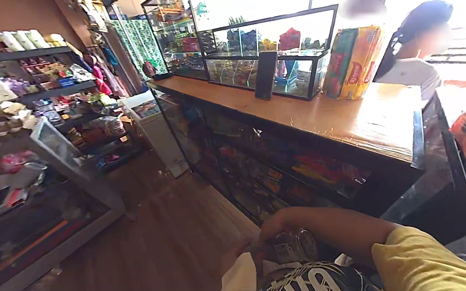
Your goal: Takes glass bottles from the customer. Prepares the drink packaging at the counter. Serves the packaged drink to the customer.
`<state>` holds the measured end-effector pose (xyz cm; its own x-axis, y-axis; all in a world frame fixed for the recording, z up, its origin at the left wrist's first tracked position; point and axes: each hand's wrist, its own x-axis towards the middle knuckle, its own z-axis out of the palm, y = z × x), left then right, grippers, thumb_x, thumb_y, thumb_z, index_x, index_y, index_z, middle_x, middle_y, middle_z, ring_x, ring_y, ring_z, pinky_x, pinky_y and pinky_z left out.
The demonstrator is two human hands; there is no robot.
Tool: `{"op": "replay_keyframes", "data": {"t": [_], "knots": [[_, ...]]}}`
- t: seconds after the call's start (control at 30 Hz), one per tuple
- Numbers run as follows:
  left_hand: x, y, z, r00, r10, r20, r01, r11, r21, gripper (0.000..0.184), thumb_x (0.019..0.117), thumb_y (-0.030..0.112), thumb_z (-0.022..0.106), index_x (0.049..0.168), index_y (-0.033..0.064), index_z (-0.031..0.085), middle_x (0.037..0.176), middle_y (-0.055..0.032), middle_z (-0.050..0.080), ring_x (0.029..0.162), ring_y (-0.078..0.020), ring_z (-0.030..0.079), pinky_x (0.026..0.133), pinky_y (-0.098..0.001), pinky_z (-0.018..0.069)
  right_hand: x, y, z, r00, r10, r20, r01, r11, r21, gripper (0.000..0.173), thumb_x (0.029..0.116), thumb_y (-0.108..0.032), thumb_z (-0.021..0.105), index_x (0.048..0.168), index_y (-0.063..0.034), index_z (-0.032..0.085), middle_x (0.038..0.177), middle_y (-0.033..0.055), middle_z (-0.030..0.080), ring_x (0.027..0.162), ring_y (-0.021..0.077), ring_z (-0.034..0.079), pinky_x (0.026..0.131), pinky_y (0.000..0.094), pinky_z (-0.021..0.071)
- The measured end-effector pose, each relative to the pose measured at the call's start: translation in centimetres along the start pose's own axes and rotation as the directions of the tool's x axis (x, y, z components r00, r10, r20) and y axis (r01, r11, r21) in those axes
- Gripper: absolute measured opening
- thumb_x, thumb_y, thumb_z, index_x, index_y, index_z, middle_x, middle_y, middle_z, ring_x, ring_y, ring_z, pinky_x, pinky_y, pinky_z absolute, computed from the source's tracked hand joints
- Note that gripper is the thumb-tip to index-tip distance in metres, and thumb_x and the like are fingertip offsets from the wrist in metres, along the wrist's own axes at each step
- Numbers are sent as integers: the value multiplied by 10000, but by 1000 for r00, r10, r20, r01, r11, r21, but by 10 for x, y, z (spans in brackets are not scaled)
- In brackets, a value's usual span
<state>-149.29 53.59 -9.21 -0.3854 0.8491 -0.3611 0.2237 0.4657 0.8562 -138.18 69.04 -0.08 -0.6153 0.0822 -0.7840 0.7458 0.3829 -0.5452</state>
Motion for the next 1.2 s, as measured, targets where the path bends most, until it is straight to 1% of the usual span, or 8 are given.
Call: {"op": "replay_keyframes", "data": {"t": [0.13, 0.27, 0.47, 0.6, 0.7, 0.83, 1.0, 1.2], "knots": [[57, -3, 8, 989, -6, 149, 9, 1000, -21, 300, 1040, 77, 566, 1307, -45, 630, 1305, -203, 651, 1200, -243, 630, 1051, -387, 482, -2, 13, -16, 996, 55, -70, -50, 996, 68, 462, 1079, -266, 530, 1350, 107, 552, 1395, 294, 541, 1299, 369, 520, 1089, 569, 383], [104, 18, 3, 888, -140, 437, -23, 937, 349, 412, 1065, 182, 554, 1438, 9, 527, 1428, -190, 574, 1305, -267, 571, 1095, -422, 446, -9, 24, -23, 975, 135, -176, -100, 976, 191, 471, 1070, -279, 545, 1338, 109, 562, 1404, 293, 536, 1320, 376, 501, 1103, 579, 355], [126, 37, 10, 870, -99, 483, -150, 879, 452, 442, 1006, 189, 664, 1417, 57, 573, 1406, -180, 596, 1230, -293, 620, 1064, -462, 469, -25, 20, -21, 943, 219, -252, -139, 944, 299, 442, 1083, -255, 524, 1326, 111, 570, 1382, 294, 547, 1289, 368, 514, 1100, 556, 360], [142, 22, 15, 843, -8, 537, -296, 827, 477, 426, 1054, 346, 572, 1385, 80, 612, 1319, -159, 662, 1175, -263, 662, 1011, -443, 519, -21, 24, -17, 921, 276, -273, -188, 932, 309, 484, 1082, -316, 527, 1292, 117, 588, 1347, 299, 566, 1259, 374, 536, 1072, 571, 380], [108, 69, -4, 826, -110, 553, -220, 840, 496, 419, 1046, 241, 600, 1435, 92, 557, 1328, -167, 644, 1160, -266, 654, 1027, -442, 487, -22, 24, -16, 911, 296, -287, -186, 916, 356, 484, 1082, -295, 532, 1320, 124, 565, 1367, 310, 550, 1281, 385, 523, 1086, 571, 369], [133, 49, -2, 779, -67, 623, -253, 876, 410, 427, 1035, 133, 598, 1447, 42, 529, 1321, -216, 628, 1120, -285, 661, 990, -430, 514, -15, 26, -16, 902, 316, -295, -173, 889, 423, 442, 1079, -260, 541, 1331, 103, 560, 1337, 283, 562, 1220, 345, 543, 1053, 534, 401], [124, 72, -12, 774, -74, 629, -259, 870, 420, 390, 1034, 92, 581, 1422, 65, 566, 1354, -168, 622, 1171, -228, 639, 1014, -393, 501, -9, 38, -18, 900, 298, -319, -115, 867, 485, 389, 1082, -255, 529, 1342, 33, 562, 1300, 202, 580, 1149, 245, 563, 1006, 458, 442], [117, 76, -26, 786, 34, 617, -264, 921, 285, 350, 1011, 40, 598, 1360, 59, 623, 1210, -160, 679, 952, -183, 668, 878, -359, 533, -11, 32, -27, 897, 290, -334, -136, 900, 414, 385, 1097, -253, 503, 1245, 81, 621, 1247, 245, 609, 1157, 314, 571, 1024, 525, 417]]}}
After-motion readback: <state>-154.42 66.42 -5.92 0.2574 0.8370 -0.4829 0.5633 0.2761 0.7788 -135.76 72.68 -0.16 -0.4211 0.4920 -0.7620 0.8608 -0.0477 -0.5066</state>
